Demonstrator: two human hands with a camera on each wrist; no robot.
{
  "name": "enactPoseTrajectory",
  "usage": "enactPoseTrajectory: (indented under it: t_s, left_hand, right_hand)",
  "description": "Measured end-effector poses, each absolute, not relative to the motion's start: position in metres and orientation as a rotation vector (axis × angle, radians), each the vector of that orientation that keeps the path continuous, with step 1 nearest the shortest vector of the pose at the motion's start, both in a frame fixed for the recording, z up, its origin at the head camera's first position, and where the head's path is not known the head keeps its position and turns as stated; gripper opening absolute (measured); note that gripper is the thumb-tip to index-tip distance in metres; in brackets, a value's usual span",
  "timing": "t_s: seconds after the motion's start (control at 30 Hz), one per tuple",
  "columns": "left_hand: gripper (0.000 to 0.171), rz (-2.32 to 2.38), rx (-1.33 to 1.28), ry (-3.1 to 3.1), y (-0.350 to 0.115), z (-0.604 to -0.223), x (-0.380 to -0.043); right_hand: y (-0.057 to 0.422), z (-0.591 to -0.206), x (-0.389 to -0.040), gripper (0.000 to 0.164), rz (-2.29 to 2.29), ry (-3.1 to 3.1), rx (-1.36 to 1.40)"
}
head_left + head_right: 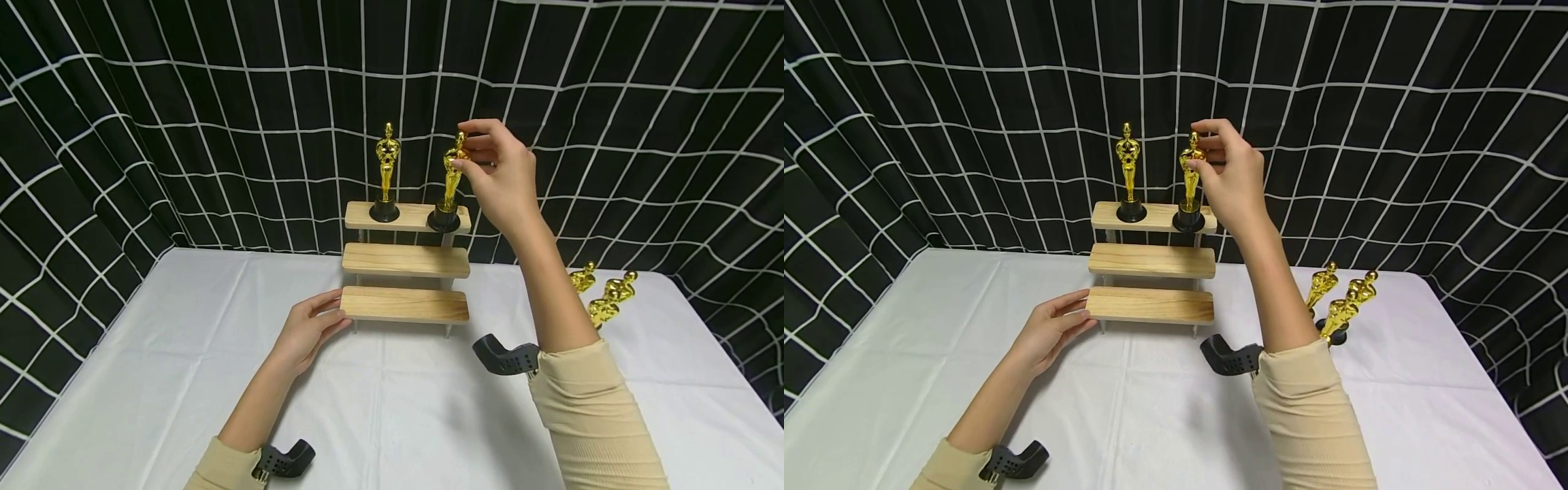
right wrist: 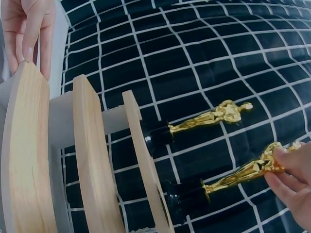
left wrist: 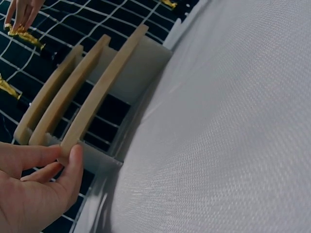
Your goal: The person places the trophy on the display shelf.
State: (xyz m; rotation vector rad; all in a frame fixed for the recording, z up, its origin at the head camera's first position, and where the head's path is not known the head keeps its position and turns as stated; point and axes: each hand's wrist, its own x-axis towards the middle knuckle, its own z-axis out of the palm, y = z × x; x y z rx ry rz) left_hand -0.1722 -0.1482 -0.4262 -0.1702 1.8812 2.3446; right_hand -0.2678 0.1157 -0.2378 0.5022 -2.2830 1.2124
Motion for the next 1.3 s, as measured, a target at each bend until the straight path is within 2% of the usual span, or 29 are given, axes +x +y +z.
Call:
enactPoseTrajectory:
  t_s: [1.07,1.3]
  left_hand:
    - [0.05,2.348,-0.163,1.877,-0.149,-0.426,-0.172]
    - [0.05,2.338,-0.172,1.89,-0.148,-0.427,-0.174]
  right_hand:
    - [0.104,-0.246,-0.303,0.043,1.248,-2.346,0.474]
    - [0.11,-0.252,-0.302,0.058,1.308,-2.367,0.438]
